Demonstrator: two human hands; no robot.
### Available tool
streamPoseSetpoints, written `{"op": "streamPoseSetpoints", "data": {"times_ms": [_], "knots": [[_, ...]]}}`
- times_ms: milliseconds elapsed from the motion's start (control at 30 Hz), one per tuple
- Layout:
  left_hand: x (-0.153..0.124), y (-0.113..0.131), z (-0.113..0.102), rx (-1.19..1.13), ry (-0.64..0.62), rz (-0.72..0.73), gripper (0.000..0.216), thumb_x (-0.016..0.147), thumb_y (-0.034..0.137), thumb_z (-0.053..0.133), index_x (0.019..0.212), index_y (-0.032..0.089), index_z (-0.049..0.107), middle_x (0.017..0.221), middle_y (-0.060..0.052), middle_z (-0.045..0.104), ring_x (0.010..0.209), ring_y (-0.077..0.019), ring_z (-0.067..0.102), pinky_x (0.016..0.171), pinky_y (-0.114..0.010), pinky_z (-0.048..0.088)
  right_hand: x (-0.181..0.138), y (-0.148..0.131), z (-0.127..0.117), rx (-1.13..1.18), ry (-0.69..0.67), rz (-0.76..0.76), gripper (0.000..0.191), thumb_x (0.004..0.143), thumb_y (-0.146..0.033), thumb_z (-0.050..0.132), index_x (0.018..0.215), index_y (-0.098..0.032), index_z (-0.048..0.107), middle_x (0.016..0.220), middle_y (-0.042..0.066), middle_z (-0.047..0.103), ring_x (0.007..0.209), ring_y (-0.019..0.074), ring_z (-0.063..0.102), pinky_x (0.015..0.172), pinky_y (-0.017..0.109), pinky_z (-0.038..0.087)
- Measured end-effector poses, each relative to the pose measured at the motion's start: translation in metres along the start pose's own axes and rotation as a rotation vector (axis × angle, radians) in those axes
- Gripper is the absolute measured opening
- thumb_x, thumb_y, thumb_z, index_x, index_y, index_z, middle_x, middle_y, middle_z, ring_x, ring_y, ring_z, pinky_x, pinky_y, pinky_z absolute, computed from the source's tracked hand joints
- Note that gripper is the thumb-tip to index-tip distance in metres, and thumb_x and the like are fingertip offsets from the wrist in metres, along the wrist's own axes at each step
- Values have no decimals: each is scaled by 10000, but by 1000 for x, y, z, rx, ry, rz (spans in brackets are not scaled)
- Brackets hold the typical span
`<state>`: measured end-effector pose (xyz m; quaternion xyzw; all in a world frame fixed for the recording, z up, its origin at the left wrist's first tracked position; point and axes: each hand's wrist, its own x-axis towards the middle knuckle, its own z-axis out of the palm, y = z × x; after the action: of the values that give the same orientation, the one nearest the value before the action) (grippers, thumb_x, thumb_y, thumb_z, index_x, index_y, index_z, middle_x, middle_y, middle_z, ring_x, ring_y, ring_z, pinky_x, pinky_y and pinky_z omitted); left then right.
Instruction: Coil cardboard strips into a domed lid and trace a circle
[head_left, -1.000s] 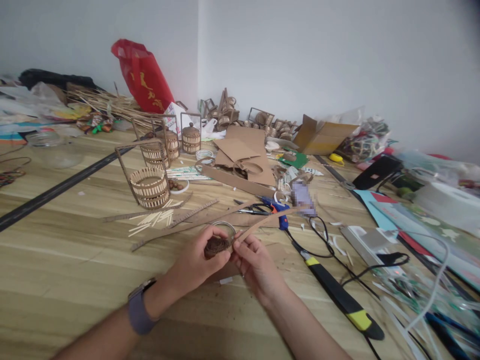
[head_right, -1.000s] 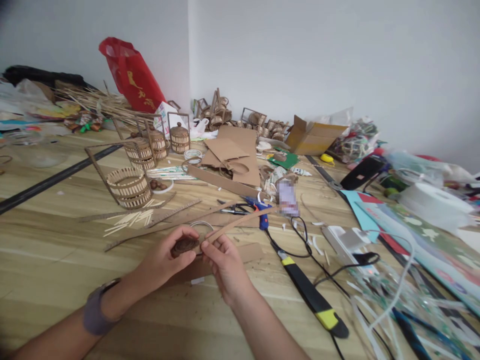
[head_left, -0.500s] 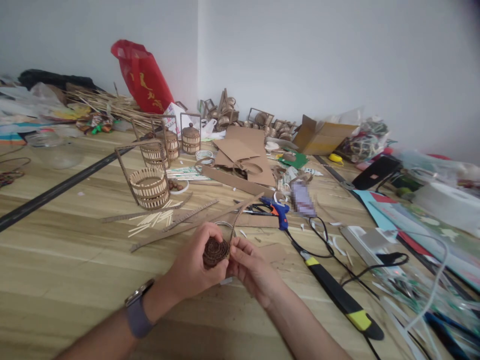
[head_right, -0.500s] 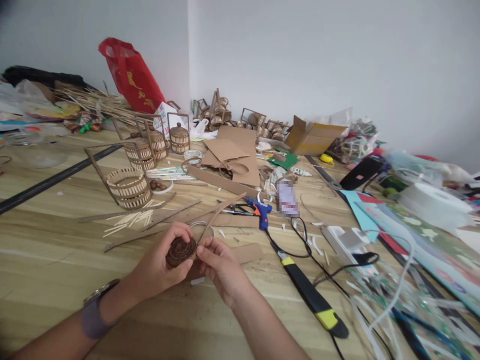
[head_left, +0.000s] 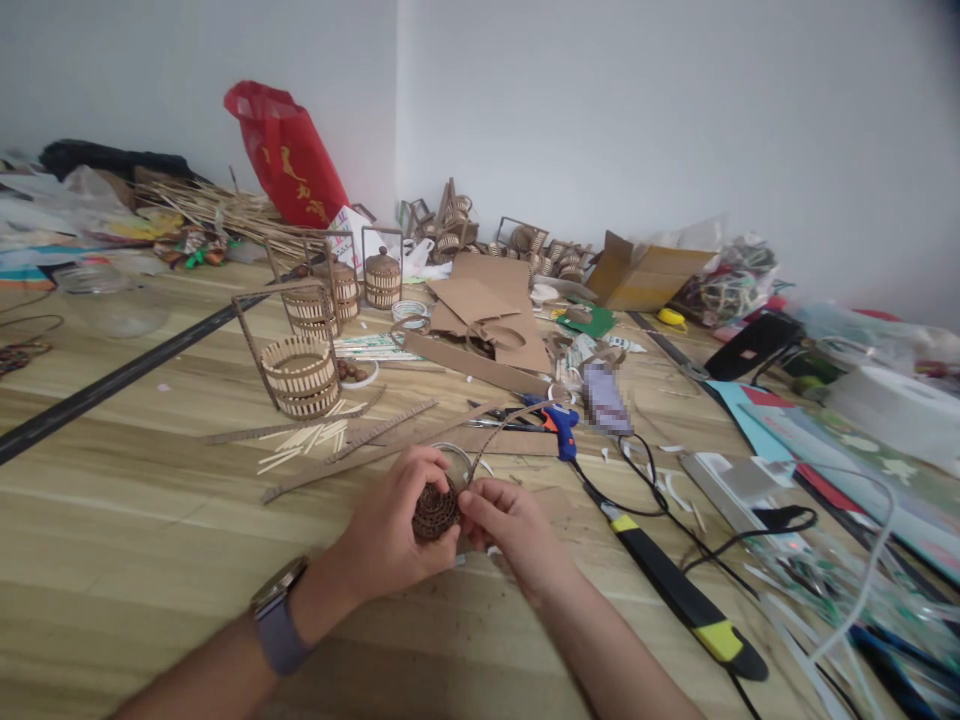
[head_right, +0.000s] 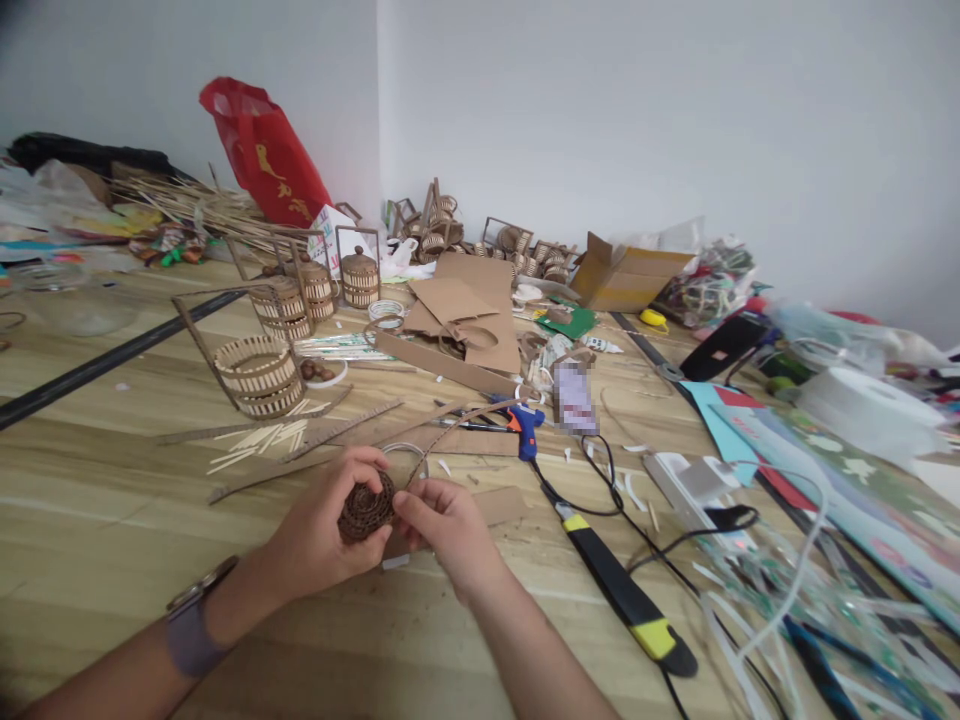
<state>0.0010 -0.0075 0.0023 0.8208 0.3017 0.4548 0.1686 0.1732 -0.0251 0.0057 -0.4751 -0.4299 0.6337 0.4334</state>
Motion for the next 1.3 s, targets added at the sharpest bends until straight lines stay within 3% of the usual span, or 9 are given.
{"op": "streamPoseSetpoints", "data": {"times_ms": [567, 1033, 1300], "knots": [[-4, 0, -6, -50, -106, 167, 325, 703, 118, 565, 958, 236, 401, 1069, -68, 540, 940, -205, 603, 799, -329, 533, -2, 1, -4, -92, -141, 11, 584, 636, -722, 775, 570, -177, 577, 474, -49, 512, 421, 65, 387, 443, 234, 258], [-3, 3, -9, -28, -127, 199, 345, 690, 104, 582, 970, 237, 430, 1082, -91, 574, 955, -237, 642, 793, -362, 574, -4, 2, -5, -76, -136, 17, 576, 653, -701, 788, 582, -172, 571, 488, -51, 522, 444, 67, 414, 465, 234, 263], [-6, -3, 1, 22, -95, 183, 448, 765, 128, 622, 1171, 224, 457, 1194, -135, 579, 1142, -290, 613, 958, -444, 554, -2, 0, -4, -81, -89, -30, 608, 628, -733, 781, 567, -187, 522, 471, -66, 492, 442, 64, 385, 470, 232, 251]]}}
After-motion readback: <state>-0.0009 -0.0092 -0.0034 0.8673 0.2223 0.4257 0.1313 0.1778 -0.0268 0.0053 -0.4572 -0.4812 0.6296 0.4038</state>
